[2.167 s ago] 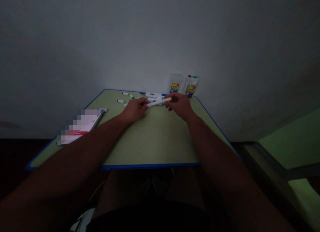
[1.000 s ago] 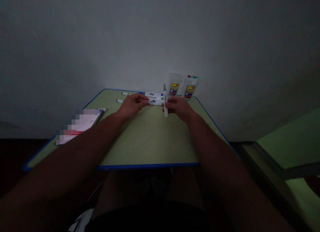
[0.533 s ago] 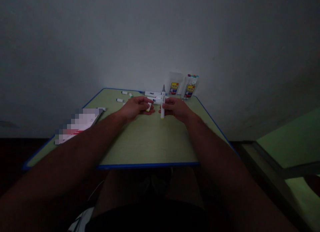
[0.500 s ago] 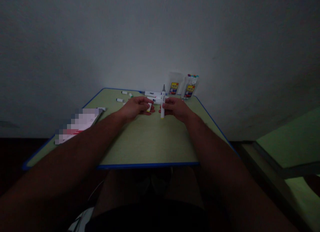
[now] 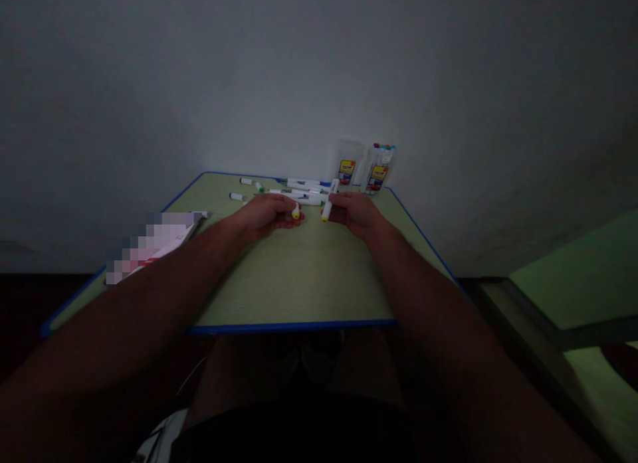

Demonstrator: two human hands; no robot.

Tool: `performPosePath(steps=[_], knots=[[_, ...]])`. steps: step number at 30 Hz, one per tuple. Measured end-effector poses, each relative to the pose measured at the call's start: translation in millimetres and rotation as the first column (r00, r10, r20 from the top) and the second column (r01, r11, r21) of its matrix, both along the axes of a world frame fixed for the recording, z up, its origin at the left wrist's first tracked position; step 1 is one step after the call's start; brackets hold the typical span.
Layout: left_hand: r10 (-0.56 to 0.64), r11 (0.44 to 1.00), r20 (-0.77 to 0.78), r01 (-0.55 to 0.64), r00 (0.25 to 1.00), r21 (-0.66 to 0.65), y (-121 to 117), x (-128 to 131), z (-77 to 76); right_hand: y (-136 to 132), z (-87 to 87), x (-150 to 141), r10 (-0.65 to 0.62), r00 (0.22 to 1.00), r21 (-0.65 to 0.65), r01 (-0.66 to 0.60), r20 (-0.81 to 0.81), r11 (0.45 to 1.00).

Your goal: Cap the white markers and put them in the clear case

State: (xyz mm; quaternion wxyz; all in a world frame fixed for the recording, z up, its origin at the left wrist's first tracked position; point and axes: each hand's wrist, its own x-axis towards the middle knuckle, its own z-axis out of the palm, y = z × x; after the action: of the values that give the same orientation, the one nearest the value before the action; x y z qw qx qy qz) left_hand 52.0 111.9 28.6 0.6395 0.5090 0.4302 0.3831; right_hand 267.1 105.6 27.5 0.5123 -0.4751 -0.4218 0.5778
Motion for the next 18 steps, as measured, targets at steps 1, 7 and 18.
performPosePath(steps=[1, 7, 18], knots=[[-0.002, 1.0, -0.008, 0.002, 1.0, 0.002, 0.0, 0.0, -0.3, 0.4, -0.4, 0.1, -0.002, 1.0, 0.003, 0.002, 0.001, 1.0], [-0.007, 1.0, -0.022, 0.008, 1.0, 0.023, 0.8, -0.6, -1.5, 4.0, -4.7, 2.7, 0.01, 1.0, 0.014, -0.01, 0.005, 1.0], [-0.019, 0.999, -0.003, 0.019, 1.0, 0.025, 2.7, -1.5, -4.3, 3.3, -3.5, 2.0, 0.01, 0.999, 0.007, -0.01, 0.041, 1.0]])
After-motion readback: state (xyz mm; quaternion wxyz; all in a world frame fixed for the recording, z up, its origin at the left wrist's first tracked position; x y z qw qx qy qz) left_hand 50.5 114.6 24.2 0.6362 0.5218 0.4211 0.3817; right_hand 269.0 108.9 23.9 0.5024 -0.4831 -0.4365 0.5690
